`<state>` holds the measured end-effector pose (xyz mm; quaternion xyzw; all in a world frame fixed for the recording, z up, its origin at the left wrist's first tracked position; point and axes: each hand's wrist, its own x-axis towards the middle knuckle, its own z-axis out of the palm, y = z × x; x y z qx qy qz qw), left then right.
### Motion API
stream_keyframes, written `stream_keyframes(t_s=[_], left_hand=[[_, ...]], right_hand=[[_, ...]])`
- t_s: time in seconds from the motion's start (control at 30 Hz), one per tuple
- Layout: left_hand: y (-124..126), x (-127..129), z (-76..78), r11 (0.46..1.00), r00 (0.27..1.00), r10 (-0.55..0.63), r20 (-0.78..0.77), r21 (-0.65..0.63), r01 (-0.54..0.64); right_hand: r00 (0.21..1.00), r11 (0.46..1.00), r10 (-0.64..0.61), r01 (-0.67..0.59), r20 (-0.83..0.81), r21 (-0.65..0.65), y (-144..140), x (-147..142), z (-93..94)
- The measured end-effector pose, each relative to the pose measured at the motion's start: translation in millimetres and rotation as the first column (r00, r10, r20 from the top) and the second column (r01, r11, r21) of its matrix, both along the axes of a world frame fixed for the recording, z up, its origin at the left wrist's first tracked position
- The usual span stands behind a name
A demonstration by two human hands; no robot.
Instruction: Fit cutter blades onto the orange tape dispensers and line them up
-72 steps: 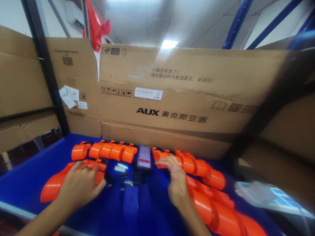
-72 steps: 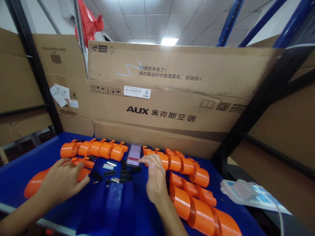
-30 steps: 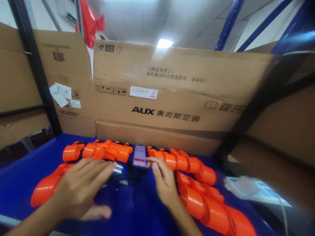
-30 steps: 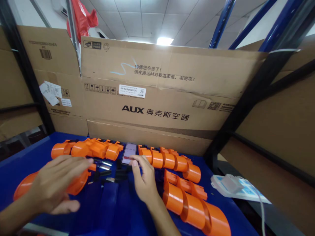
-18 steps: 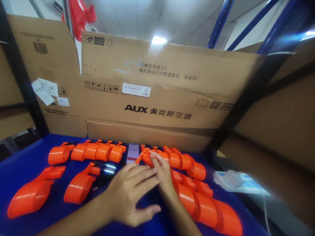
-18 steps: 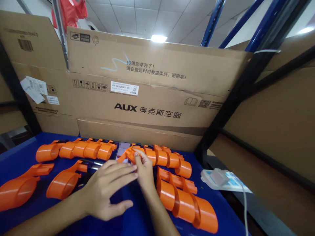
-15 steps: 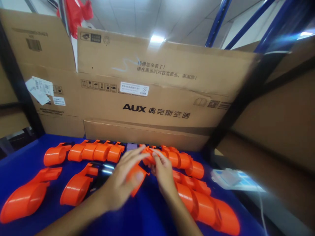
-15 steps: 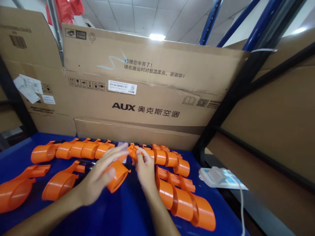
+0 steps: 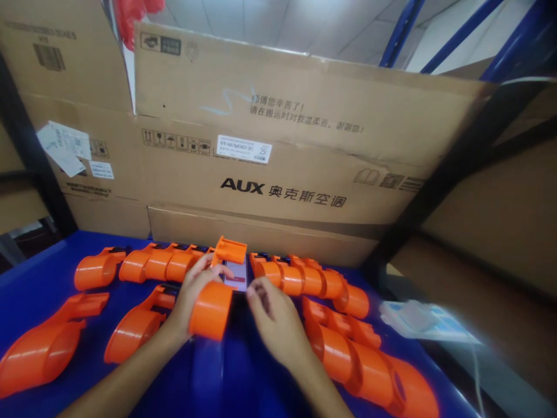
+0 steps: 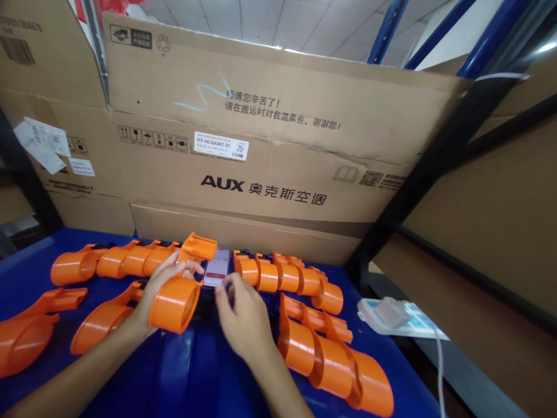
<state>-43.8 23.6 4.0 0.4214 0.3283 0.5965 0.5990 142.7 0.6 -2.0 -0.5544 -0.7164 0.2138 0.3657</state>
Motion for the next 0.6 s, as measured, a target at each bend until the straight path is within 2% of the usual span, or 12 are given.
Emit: stream_keyframes(t_s=[0.07,0.1,0.2,0.3,0.43,0.6], left_hand=[[-2.2,-2.7,2.9,0.999,0.998,0.044,0.048,0.01,-0.045],[-4.0,-2.8,4.5,0.998,0.997,0.057,0.058,0.011,-0.057],[-9.5,-0.8,8.3,0.998,0.996,0.058,0.061,0.006,-0.059],[-11.5,-0.5,9.4,0.998,0.997,0.06,0.058,0.002,-0.061],[-10.0,-2.3,9.0,0.997,0.996,0.074,0.04,0.0,-0.074],[-11.0,-0.8,10.8,0.994,0.994,0.107,0.03,-0.021,-0.106]], right_hand=[[0.949,0.993,0.028,0.009,0.313,-0.115,-12.6,-5.8,2.7],[0.909,0.988,0.049,0.017,0.415,-0.154,-18.1,-9.6,3.0],[0.824,0.972,0.13,0.005,0.552,-0.235,-28.6,-20.5,1.2],[0.8,0.953,0.222,-0.057,0.558,-0.298,-30.5,-22.5,0.0],[0.806,0.907,0.373,-0.212,0.46,-0.363,-26.6,-8.2,2.9],[0.855,0.911,0.347,-0.208,0.386,-0.356,-21.2,8.0,6.6]])
